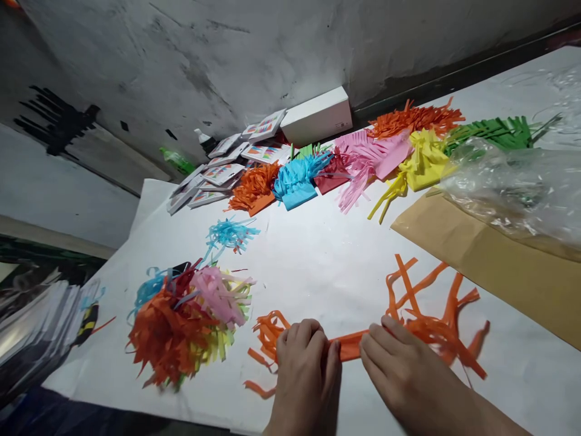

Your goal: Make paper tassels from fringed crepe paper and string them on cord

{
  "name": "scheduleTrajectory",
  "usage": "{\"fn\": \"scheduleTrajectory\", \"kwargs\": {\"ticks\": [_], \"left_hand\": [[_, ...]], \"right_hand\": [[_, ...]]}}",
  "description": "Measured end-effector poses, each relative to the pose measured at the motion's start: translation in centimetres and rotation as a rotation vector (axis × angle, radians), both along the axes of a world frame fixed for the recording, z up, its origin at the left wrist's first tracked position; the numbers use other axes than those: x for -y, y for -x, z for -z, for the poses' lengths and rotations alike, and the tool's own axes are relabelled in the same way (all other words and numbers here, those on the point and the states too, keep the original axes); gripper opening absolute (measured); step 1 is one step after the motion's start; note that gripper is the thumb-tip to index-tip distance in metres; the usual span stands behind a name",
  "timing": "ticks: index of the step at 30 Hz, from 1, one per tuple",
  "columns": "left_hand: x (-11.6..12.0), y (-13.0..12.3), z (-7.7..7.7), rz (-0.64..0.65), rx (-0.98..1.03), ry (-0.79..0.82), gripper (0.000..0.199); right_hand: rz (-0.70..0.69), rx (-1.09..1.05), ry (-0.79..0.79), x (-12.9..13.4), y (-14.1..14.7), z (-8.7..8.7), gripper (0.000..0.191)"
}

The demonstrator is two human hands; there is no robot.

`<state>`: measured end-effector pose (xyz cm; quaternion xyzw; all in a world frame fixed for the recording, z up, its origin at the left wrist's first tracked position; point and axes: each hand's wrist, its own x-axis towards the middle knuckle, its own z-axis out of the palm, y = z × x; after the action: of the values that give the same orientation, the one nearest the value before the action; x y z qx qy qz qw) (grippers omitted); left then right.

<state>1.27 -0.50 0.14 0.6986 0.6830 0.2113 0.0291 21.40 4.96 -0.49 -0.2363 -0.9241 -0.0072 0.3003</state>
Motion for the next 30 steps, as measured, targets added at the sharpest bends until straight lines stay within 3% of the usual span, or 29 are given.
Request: {"fn": "scheduleTrajectory", "kwargs": {"ticks": [2,4,7,10,14,18,21,28,30], "left_hand": [[0.2,0.1,-0.2,0.024,0.009,-0.058,0.003],[0.3,0.3,-0.3,0.118,-0.007,-0.142,0.017],[0.2,0.3,0.0,0.290,-0.030,-0.220,0.010],[0.2,0.3,0.7,0.338,0.036,-0.259,0.023],[0.3,0.5,0.8,0.350,0.052,-0.161,0.016],[0.8,0.6,0.2,0.330,0.080,-0.084,0.014],[0.9,0.0,-0.2,0.230,0.121,-0.077,0.018],[-0.5,-0.8,-0.3,0.115,-0.014,0.040,0.016],[-0.7,-0.6,-0.5,0.108,-0.017,0.073,0.015]], "right_hand": [[-0.029,0.031,0.016,0.0,0.2,0.1,0.037],[-0.030,0.025,0.064,-0.1,0.2,0.1,0.033],[-0.026,0.040,0.138,-0.1,0.3,0.0,0.029],[-0.002,0.113,0.072,0.3,0.7,0.2,0.028],[0.005,0.132,-0.023,0.7,0.3,0.9,0.028],[0.039,0.063,0.149,0.6,-1.6,0.7,0.028],[0.136,0.014,0.205,0.2,-2.4,0.4,0.025],[0.348,0.264,0.065,-0.3,-1.6,0.1,0.028],[0.345,0.203,0.042,-0.1,-1.3,-0.1,0.029]]}}
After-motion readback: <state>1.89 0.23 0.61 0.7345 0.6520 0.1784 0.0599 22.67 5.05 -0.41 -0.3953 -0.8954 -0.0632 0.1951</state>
